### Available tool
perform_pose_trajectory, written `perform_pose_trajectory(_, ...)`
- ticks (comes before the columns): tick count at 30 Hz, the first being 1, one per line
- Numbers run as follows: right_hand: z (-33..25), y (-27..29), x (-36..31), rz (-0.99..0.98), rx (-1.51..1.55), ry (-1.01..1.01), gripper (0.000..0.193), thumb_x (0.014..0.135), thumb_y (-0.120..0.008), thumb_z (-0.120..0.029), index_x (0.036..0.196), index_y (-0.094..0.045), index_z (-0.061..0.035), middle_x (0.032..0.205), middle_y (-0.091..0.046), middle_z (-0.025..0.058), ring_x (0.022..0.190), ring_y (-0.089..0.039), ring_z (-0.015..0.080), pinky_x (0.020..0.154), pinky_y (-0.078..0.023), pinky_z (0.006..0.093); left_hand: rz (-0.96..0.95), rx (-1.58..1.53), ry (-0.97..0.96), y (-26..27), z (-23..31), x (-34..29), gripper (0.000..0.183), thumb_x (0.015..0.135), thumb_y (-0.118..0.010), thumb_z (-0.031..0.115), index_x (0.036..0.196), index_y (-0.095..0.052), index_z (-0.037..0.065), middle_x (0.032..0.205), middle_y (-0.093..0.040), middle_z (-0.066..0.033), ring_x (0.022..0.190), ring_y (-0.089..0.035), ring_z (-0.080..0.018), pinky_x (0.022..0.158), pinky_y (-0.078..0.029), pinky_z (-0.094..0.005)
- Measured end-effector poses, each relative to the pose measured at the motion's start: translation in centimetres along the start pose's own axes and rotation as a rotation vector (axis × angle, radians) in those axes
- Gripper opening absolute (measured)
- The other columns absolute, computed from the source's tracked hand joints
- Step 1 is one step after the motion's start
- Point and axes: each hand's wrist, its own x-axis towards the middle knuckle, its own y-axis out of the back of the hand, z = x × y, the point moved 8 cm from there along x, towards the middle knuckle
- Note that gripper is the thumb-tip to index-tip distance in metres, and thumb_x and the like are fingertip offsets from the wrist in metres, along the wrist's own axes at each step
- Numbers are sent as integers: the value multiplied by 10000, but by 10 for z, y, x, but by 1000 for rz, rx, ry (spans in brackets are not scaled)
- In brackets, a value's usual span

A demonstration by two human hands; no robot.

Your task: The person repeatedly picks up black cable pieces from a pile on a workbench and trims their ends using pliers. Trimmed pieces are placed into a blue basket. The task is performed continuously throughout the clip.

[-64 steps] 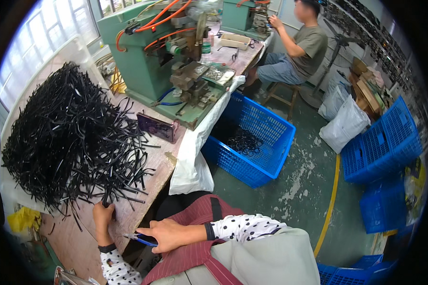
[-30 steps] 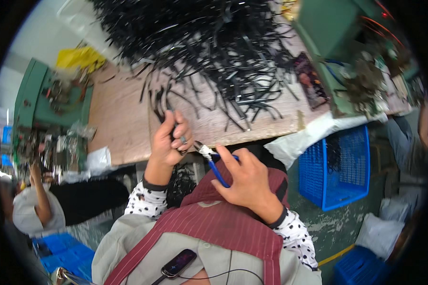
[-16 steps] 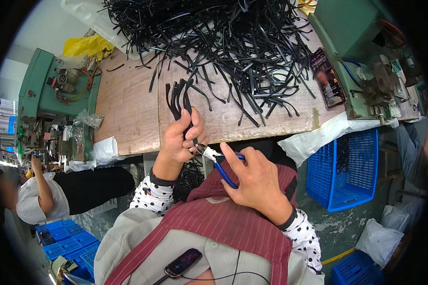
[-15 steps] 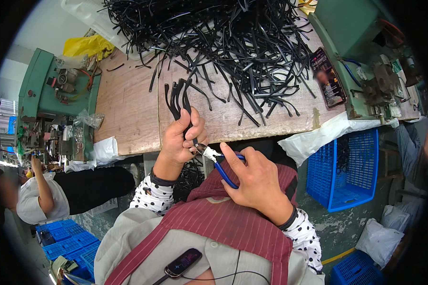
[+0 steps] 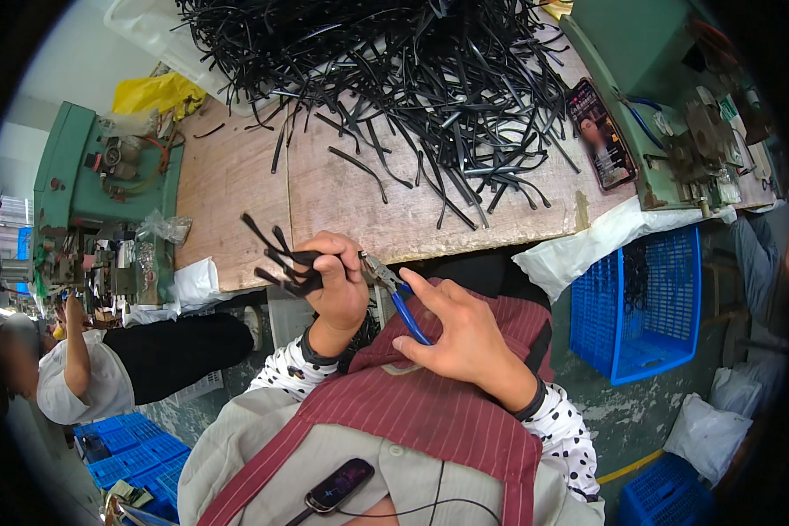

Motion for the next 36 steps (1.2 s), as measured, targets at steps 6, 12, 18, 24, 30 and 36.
perform_pose_trajectory(6, 11, -6, -2, 0, 53, -30, 798, 653, -824, -193, 1389, -522, -130, 763, -550, 70, 598, -530, 161, 579, -480, 288, 80, -247, 449, 7, -32, 1, 265, 997, -547, 310, 955, -538, 48, 710, -543, -33, 529, -428, -71, 495, -357, -209)
perform_pose_trajectory(12, 14, -4, -6, 6, -59, -81, 806, 659, -823, -262, 1392, -511, -134, 783, -564, 100, 661, -591, 237, 645, -507, 348, -203, 568, 360, 27, -68, 56, 208, 909, -546, 88, 1100, -604, 29, 883, -715, -79, 739, -603, -130, 664, -453, -266)
perform_pose_trajectory(18, 16, -5, -8, 20, -69, -54, 812, 665, -819, -307, 1393, -502, -137, 823, -563, 123, 714, -607, 290, 645, -511, 389, -772, 1343, -110, 29, -111, 100, 416, 684, -642, -43, 1059, -647, 138, 1215, -547, -73, 873, -627, -338, 731, -509, -430)
perform_pose_trajectory(24, 18, 0, -9, 91, -83, 1, 822, 649, -828, -300, 1385, -506, -131, 818, -548, 110, 699, -596, 277, 623, -503, 383, -695, 1249, -106, 34, -88, 93, 264, 768, -640, -3, 1018, -613, 78, 953, -645, -78, 801, -640, -271, 691, -502, -383)
perform_pose_trajectory(30, 17, 3, -3, 133, -107, 9, 825, 631, -833, -272, 1376, -510, -122, 813, -513, 97, 662, -564, 268, 591, -486, 377, -188, 332, 627, 64, -102, 24, 174, 954, -620, 217, 1033, -590, 65, 756, -577, 12, 605, -481, -75, 567, -400, -232)
perform_pose_trajectory(36, -10, 9, 1, 166, -335, 176, 818, 603, -825, -235, 1358, -523, -143, 879, -512, 106, 734, -565, 276, 596, -481, 384, -217, -603, 972, 20, -76, 1, 324, 1034, -413, 388, 976, -505, 83, 763, -511, -5, 476, -393, -48, 464, -362, -226)
